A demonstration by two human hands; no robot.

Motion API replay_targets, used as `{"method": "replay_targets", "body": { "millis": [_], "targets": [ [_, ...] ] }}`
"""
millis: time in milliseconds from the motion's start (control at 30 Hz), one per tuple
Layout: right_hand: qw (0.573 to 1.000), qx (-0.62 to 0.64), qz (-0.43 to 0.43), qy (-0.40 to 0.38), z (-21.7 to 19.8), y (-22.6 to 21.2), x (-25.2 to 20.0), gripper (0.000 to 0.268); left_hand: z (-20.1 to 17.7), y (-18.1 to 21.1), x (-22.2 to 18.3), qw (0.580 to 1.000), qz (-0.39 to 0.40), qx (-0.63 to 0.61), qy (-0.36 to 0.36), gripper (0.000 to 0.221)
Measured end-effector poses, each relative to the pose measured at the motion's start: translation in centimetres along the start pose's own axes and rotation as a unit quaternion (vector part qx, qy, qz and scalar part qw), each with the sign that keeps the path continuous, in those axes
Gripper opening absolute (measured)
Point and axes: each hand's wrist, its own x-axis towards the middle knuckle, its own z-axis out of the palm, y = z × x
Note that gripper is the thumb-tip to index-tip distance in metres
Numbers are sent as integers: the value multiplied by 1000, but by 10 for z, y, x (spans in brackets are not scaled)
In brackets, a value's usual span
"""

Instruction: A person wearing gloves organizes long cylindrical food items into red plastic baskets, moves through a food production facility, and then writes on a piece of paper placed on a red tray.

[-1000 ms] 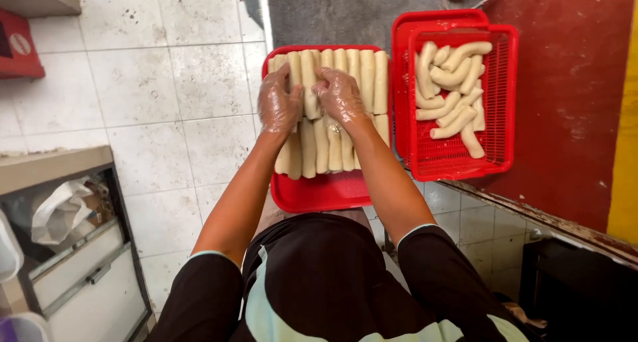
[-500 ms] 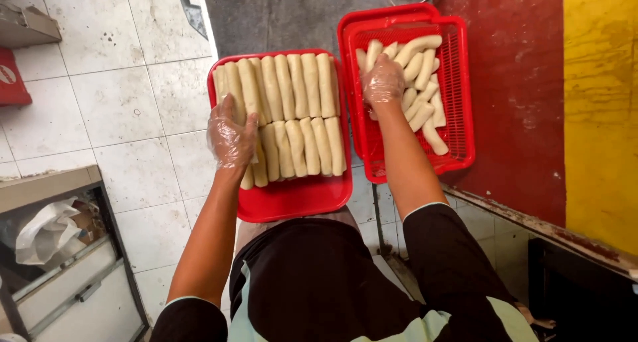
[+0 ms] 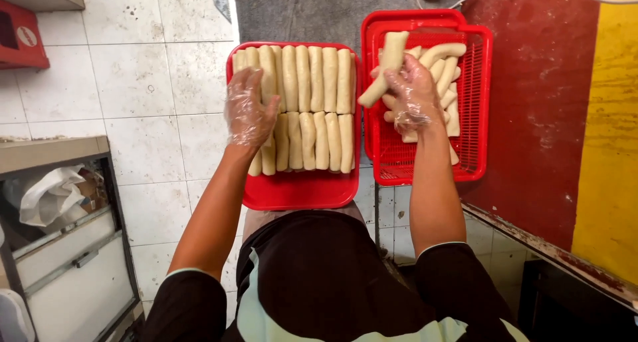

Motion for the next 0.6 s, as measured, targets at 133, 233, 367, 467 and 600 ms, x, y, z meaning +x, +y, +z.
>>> {"method": "replay_targets", "body": {
  "millis": [133, 233, 367, 467, 600],
  "targets": [
    [990, -59, -88, -93, 33, 57, 51, 47, 9, -8, 11, 998, 54, -19, -20, 52],
    [974, -174, -77, -119, 57, 101, 99, 49, 34, -34, 14, 994, 107, -11, -12, 55],
    [894, -439, -86, 8, 109, 128, 116, 50, 44, -42, 9, 989, 138, -44, 16, 61],
    [900, -409, -126, 79, 125, 140, 119, 41, 51, -46, 9, 989, 134, -60, 15, 61],
    [886, -431, -136, 106, 124, 133, 106, 34, 47, -35, 15, 979, 195, -32, 43, 52]
  ]
}}
